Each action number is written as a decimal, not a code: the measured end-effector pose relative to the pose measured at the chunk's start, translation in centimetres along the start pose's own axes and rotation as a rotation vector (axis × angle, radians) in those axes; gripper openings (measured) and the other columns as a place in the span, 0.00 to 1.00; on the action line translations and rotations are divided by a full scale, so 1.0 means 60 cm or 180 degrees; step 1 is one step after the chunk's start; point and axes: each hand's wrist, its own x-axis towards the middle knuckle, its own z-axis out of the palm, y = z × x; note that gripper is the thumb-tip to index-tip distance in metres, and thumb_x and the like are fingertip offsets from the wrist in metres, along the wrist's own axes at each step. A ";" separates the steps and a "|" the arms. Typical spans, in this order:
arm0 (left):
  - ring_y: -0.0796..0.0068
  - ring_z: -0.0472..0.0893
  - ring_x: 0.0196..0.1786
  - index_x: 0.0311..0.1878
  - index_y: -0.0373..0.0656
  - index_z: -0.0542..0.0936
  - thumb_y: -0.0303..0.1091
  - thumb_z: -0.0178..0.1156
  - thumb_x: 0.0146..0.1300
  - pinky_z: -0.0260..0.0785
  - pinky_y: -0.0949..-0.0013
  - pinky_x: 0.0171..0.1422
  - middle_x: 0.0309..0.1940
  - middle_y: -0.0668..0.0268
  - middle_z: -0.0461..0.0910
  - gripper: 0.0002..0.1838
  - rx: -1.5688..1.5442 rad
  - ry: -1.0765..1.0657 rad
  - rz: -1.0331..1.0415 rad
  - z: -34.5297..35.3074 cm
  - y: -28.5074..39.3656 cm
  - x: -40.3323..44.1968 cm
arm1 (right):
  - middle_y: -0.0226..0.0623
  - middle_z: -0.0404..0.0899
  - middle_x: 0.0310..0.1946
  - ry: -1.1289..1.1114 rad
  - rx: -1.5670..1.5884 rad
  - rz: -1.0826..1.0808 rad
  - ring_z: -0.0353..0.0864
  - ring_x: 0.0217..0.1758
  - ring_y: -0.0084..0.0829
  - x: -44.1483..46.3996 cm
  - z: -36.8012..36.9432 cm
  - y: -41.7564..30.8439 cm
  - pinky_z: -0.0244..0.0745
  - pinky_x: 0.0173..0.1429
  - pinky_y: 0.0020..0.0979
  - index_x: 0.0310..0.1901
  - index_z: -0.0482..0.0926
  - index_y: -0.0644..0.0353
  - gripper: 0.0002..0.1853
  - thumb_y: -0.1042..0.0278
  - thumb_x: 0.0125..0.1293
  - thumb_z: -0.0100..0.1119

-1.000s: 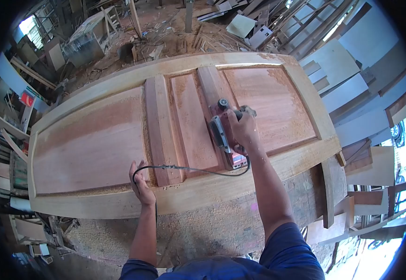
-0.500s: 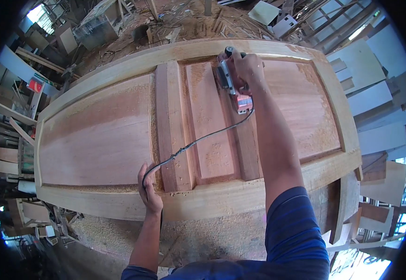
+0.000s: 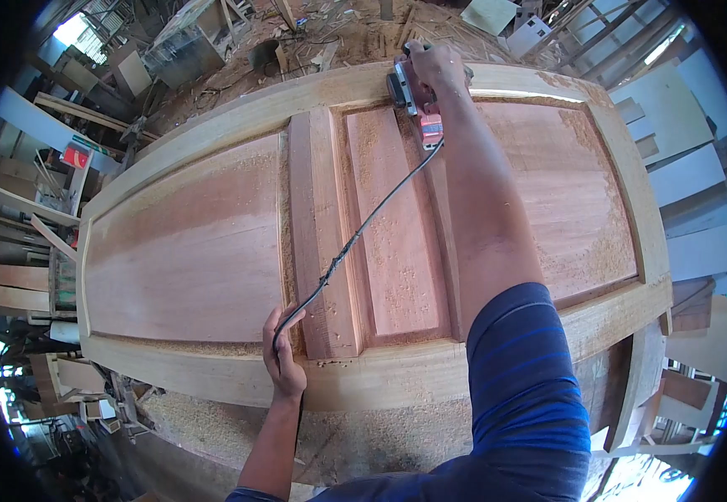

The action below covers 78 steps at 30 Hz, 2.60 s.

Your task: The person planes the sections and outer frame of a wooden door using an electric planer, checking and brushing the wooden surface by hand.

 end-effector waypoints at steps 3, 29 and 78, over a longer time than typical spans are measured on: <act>0.52 0.79 0.78 0.80 0.29 0.69 0.50 0.38 0.93 0.62 0.45 0.87 0.64 0.45 0.88 0.33 0.0121 0.0015 0.0040 0.001 0.012 0.005 | 0.45 0.91 0.29 -0.0181 -0.0017 0.0152 0.95 0.39 0.40 0.006 0.007 -0.001 0.87 0.55 0.45 0.47 0.97 0.46 0.31 0.32 0.83 0.49; 0.56 0.82 0.73 0.82 0.30 0.67 0.55 0.41 0.93 0.64 0.50 0.86 0.66 0.46 0.86 0.35 -0.0791 0.0253 0.0264 -0.004 -0.044 -0.003 | 0.61 0.92 0.41 -0.0386 0.0272 0.0514 0.94 0.52 0.57 -0.715 -0.297 0.060 0.85 0.58 0.52 0.49 0.94 0.59 0.27 0.40 0.82 0.59; 0.54 0.82 0.74 0.77 0.28 0.74 0.58 0.42 0.91 0.63 0.47 0.87 0.66 0.45 0.86 0.37 0.0215 -0.0046 -0.0055 0.008 0.015 0.002 | 0.43 0.90 0.25 -0.0172 0.0005 0.0261 0.94 0.32 0.39 -0.183 -0.069 -0.004 0.87 0.47 0.44 0.36 0.93 0.66 0.32 0.39 0.79 0.62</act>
